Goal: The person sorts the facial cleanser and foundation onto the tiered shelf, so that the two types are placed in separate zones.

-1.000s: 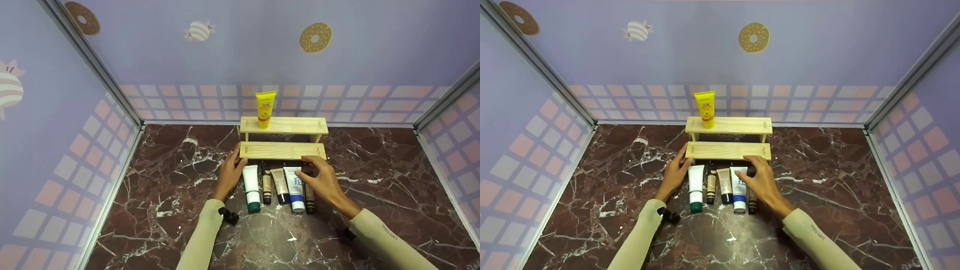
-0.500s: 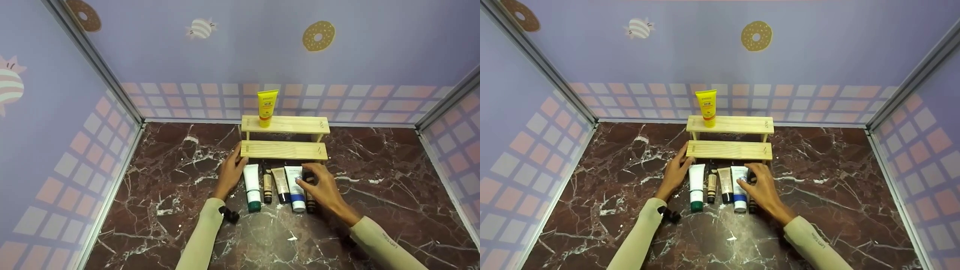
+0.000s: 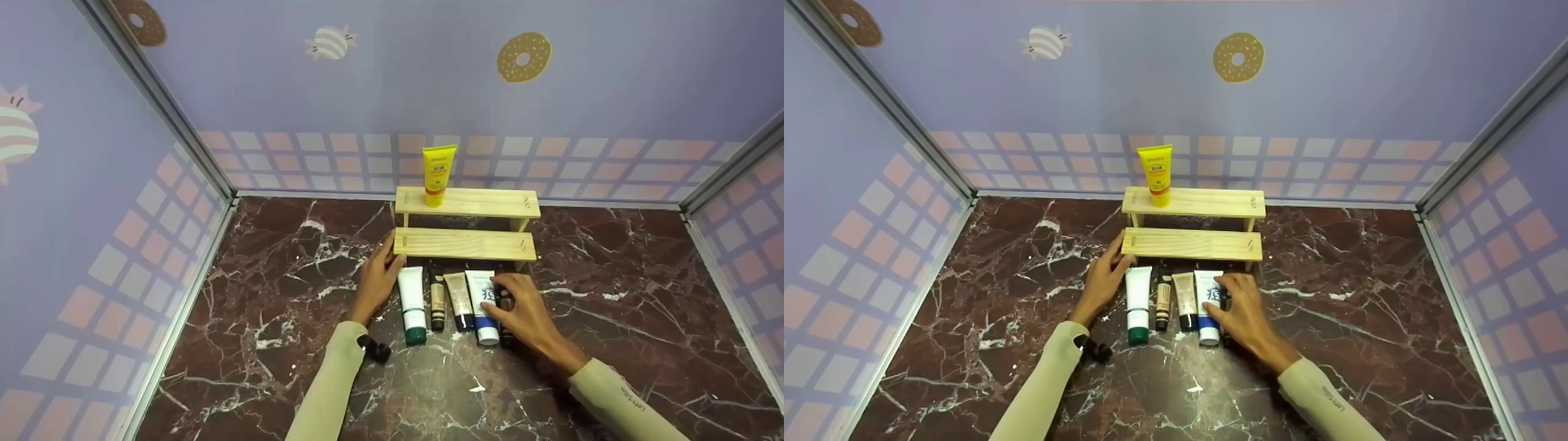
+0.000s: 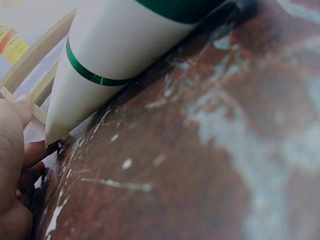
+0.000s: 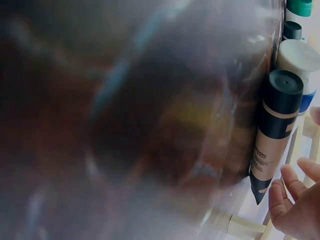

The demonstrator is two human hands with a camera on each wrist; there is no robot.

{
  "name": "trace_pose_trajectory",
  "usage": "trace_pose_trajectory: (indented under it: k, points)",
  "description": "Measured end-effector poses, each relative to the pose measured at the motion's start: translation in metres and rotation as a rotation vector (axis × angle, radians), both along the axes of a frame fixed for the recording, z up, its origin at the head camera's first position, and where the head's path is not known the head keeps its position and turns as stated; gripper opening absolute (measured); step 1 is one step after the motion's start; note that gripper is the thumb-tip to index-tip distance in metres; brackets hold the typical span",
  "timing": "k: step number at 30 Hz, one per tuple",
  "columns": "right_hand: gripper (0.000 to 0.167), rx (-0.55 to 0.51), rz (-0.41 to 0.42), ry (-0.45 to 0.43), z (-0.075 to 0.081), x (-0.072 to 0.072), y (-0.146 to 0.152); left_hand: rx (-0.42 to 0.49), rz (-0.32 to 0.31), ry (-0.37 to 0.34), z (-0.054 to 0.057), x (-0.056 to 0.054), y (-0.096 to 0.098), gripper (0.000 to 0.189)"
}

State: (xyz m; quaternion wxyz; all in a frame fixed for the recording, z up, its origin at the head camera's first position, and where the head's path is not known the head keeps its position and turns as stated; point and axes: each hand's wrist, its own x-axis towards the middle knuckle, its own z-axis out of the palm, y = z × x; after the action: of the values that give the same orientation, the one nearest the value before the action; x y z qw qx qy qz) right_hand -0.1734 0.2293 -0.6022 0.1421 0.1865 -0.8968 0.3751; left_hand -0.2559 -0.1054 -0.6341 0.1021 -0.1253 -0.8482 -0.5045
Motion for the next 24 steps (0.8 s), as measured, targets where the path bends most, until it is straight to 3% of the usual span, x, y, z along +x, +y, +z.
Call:
trace_pose_trajectory:
  k: [8, 14, 24]
  points:
    - [0.049, 0.036, -0.021, -0.014, 0.000, 0.003, -0.006, -0.025, 0.006, 0.035, -0.001, -0.002, 0.000, 0.067]
    - [0.047, 0.098, -0.076, -0.046, 0.003, 0.007, -0.011, -0.009, 0.007, 0.015, -0.002, -0.002, 0.000, 0.067]
    - [0.048, 0.251, -0.169, -0.007, 0.007, 0.009, -0.023, 0.008, -0.001, -0.012, -0.002, 0.000, -0.001, 0.068]
